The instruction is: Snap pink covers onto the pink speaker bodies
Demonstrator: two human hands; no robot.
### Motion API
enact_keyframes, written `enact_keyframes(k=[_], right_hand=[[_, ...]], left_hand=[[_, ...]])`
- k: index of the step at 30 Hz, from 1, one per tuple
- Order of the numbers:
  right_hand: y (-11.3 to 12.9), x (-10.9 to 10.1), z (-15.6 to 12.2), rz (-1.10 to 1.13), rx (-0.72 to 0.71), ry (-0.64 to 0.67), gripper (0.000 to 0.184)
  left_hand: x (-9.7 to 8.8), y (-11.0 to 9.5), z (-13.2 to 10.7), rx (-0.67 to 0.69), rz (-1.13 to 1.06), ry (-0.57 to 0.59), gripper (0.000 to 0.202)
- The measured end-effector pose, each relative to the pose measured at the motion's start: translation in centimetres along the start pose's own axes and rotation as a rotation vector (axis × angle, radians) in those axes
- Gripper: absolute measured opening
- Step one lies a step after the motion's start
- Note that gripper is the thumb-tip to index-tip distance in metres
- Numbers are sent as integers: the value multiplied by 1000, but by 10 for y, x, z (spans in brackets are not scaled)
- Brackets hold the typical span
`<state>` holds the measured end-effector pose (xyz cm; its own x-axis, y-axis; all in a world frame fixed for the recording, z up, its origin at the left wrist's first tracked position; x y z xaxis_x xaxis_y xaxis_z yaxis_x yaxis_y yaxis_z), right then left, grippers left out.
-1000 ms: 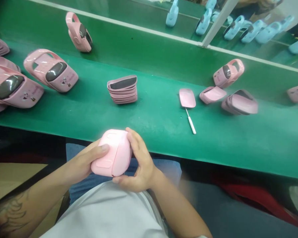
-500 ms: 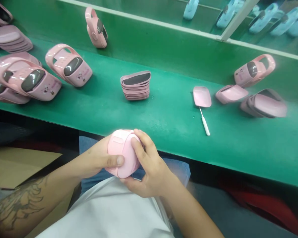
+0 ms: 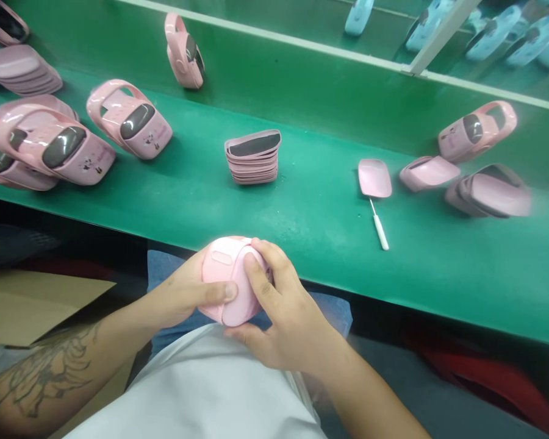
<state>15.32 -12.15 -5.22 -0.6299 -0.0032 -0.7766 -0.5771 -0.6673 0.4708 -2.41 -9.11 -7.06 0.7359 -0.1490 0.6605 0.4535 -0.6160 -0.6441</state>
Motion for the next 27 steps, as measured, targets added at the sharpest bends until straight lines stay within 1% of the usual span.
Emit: enact_keyframes(k=[7, 12, 17, 18, 22, 27], right_hand=[[5, -4, 0, 27, -11, 21, 104], [3, -2, -3, 24, 3, 31, 104], [-1, -3, 1, 25, 23, 48, 103], [-2, -4, 2, 26, 27, 50, 104], [-6, -8, 7, -4, 74, 72, 105], [-6, -10, 9, -33, 100, 66, 104]], left_hand=[[4, 2, 0, 1, 19, 12, 75], [4, 4, 4, -9, 11, 24, 77], [7, 4, 11, -16, -29, 93, 73], [8, 3, 12, -16, -40, 82, 71], [9, 3, 17, 10, -81, -30, 63], [14, 5, 20, 3, -124, -62, 62]])
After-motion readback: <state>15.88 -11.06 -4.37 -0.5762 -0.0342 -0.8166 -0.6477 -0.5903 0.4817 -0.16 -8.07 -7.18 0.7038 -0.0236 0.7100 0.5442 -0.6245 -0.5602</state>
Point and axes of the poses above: each hand's wrist, its own z-axis towards the middle knuckle, its own x-axis out of the palm, y = z × x, the point moved 4 cm from there along z, towards the middle knuckle, and after that the axes turned 15 degrees about -z, right-handed, at the moved point
